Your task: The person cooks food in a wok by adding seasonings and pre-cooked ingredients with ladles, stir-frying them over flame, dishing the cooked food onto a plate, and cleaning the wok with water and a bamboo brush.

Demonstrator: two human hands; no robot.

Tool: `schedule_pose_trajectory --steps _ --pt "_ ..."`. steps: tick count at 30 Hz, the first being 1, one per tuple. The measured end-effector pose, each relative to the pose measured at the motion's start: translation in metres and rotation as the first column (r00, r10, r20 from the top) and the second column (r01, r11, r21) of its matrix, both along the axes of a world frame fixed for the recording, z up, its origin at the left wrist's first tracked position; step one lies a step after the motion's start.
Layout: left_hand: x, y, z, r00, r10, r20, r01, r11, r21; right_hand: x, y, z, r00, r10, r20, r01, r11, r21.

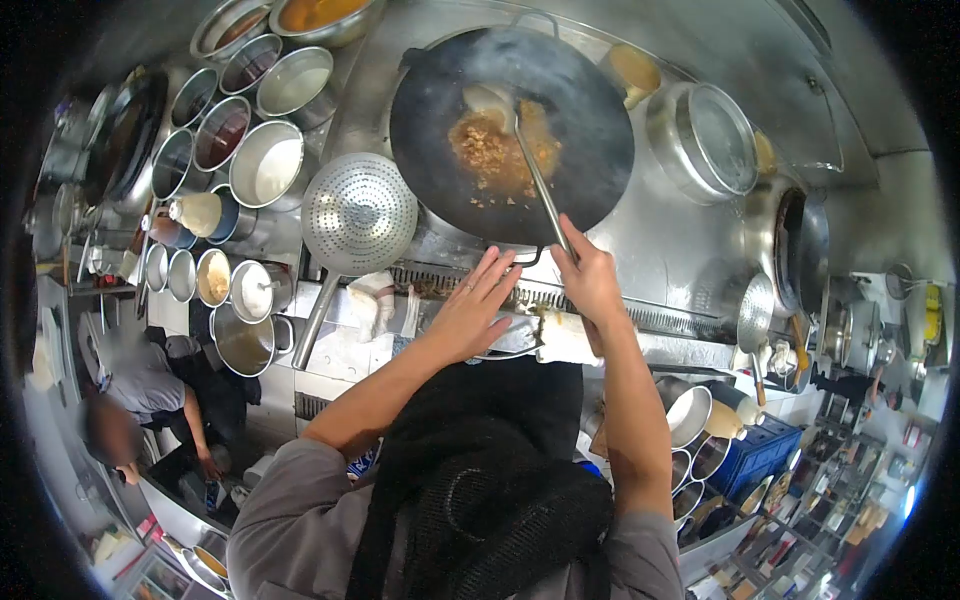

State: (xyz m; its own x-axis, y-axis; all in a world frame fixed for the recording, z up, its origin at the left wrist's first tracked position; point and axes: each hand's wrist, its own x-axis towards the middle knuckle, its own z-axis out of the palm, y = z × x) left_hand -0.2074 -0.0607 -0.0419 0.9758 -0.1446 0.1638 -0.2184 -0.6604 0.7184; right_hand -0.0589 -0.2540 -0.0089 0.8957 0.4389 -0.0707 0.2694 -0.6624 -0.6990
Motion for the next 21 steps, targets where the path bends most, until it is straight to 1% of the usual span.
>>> schedule_pose_trajectory --steps 1,2,3,4,5,6,7,8,9,10,12,14,15,16,18,19,20,21 --pt "-0.003 0.007 0.001 1.0 0.01 -0.003 -0.01 1.0 0.0 -0.006 -0.004 0.01 0.987 -0.021 -0.157 0.028 0.999 0.04" --pt "-0.005 0.017 0.005 0.999 0.034 -0.012 -0.035 0.996 -0.088 -0.017 -0.002 0.024 0.987 -0.009 -0.158 0.016 0.999 0.041" --pt "-0.009 0.029 0.009 0.998 0.059 -0.022 -0.062 0.983 -0.175 -0.03 0.0 0.043 0.933 -0.081 -0.351 0.119 0.989 0.086" --pt "-0.014 0.043 0.011 0.997 0.073 -0.025 -0.077 0.982 -0.173 -0.04 0.001 0.052 0.835 -0.135 -0.534 0.226 0.968 0.108" --pt "-0.02 0.061 0.013 0.99 0.143 0.003 -0.14 0.974 -0.18 -0.042 0.0 0.051 0.837 -0.121 -0.533 0.211 0.971 0.111" --pt "-0.026 0.077 0.016 0.977 0.212 0.029 -0.203 0.961 -0.19 -0.041 -0.006 0.047 0.929 -0.078 -0.362 0.08 0.997 -0.009" --pt "-0.031 0.094 0.02 0.956 0.292 0.038 -0.28 0.941 -0.191 -0.041 -0.013 0.042 0.983 -0.001 -0.186 -0.028 0.988 -0.15" --pt "-0.034 0.112 0.027 0.927 0.373 0.048 -0.358 0.914 -0.193 -0.043 -0.019 0.039 0.982 0.017 -0.186 -0.046 0.988 -0.148" --pt "-0.038 0.132 0.033 0.892 0.445 0.076 -0.429 0.888 -0.165 -0.043 -0.025 0.036 0.997 0.076 0.013 -0.073 0.984 -0.161" --pt "-0.042 0.151 0.039 0.852 0.513 0.103 -0.499 0.856 -0.137 -0.045 -0.034 0.032 0.969 0.134 0.209 -0.098 0.98 -0.173" --pt "-0.048 0.185 0.056 0.738 0.664 0.117 -0.655 0.747 -0.11 -0.047 -0.065 0.026 0.943 0.112 0.313 0.001 0.94 -0.34" --pt "-0.053 0.22 0.063 0.634 0.755 0.167 -0.76 0.648 -0.05 -0.043 -0.094 0.026 0.934 0.117 0.337 0.041 0.903 -0.428" --pt "-0.055 0.239 0.058 0.609 0.771 0.185 -0.785 0.619 0.002 -0.04 -0.103 0.028 0.943 0.104 0.317 0.057 0.886 -0.46" --pt "-0.055 0.255 0.054 0.6 0.777 0.188 -0.793 0.609 0.016 -0.04 -0.109 0.032 0.951 0.085 0.296 0.077 0.865 -0.496" --pt "-0.048 0.286 0.043 0.574 0.772 0.273 -0.816 0.569 0.104 -0.046 -0.106 0.031 0.947 0.075 0.314 0.093 0.868 -0.488" --pt "-0.041 0.301 0.037 0.57 0.767 0.296 -0.817 0.566 0.109 -0.046 -0.103 0.033 0.953 0.053 0.297 0.103 0.867 -0.487" --pt "-0.031 0.318 0.027 0.563 0.769 0.302 -0.822 0.558 0.111 -0.044 -0.098 0.033 0.958 0.032 0.284 0.113 0.868 -0.483" --pt "-0.02 0.335 0.015 0.602 0.765 0.228 -0.798 0.579 0.164 -0.042 -0.096 0.028 0.954 0.06 0.293 0.064 0.916 -0.396"
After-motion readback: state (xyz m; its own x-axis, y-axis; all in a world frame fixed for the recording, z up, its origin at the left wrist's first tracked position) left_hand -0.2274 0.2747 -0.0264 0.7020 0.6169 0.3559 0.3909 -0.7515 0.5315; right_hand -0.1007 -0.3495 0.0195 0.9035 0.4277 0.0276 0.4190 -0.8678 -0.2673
